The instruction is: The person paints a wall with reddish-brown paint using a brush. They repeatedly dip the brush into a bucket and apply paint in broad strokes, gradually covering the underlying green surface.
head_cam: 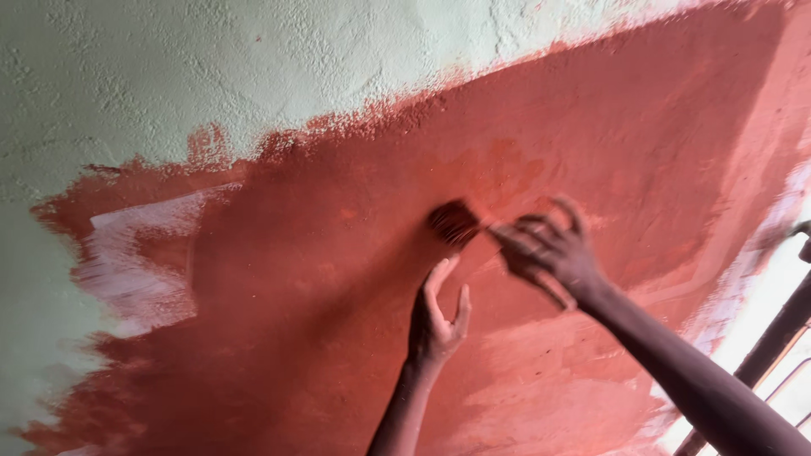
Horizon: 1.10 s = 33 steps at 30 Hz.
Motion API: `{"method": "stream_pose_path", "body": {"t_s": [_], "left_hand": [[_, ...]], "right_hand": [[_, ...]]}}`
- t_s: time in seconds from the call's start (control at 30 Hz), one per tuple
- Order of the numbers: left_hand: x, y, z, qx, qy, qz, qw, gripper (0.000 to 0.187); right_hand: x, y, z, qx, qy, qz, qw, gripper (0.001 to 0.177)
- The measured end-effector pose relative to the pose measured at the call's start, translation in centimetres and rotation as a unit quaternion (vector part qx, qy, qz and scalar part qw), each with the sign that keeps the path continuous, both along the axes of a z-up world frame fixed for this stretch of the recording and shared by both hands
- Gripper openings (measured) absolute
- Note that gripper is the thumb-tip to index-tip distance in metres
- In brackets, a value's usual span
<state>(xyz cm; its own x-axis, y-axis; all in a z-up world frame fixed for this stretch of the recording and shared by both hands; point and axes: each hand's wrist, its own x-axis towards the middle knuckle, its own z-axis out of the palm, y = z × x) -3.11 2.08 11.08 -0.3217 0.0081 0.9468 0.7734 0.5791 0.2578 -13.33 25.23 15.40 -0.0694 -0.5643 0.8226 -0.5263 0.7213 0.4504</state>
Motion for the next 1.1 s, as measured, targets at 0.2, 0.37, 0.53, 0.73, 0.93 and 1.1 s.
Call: {"method": "stream_pose_path", "body": {"t_s": [0.2,0.37,0.53,0.73,0.93,1.1], "left_hand": [[-0.5,-2.5,1.0,-0.063,-0.001,0.064,0.996,0.053],[1.3,-4.9,0.5,-0.101,0.001,0.111,0.989,0.051],[1.6,-4.6,2.4,-0.120,0.022,0.131,0.984,0.048],[0.0,0.3,6.3,-0.071,0.075,0.112,0.988,0.042],[-0.4,3.8,7.6,-0.095,0.091,0.097,0.987,0.042],[0.8,1.9,6.9,-0.119,0.083,0.155,0.977,0.043]], "right_hand": [[-3.9,11.4,1.6,-0.136,0.068,-0.198,0.968,0.022],[-2.3,13.8,-3.8,-0.361,0.017,-0.062,0.931,0.029],[0.0,7.6,-8.6,-0.474,-0.129,0.090,0.866,0.038],[4.3,0.6,-9.0,-0.273,-0.337,0.258,0.863,0.051],[4.8,2.5,-5.0,-0.023,-0.230,0.215,0.949,0.053],[2.9,14.6,-1.6,-0.211,-0.143,0.051,0.966,0.056]]}}
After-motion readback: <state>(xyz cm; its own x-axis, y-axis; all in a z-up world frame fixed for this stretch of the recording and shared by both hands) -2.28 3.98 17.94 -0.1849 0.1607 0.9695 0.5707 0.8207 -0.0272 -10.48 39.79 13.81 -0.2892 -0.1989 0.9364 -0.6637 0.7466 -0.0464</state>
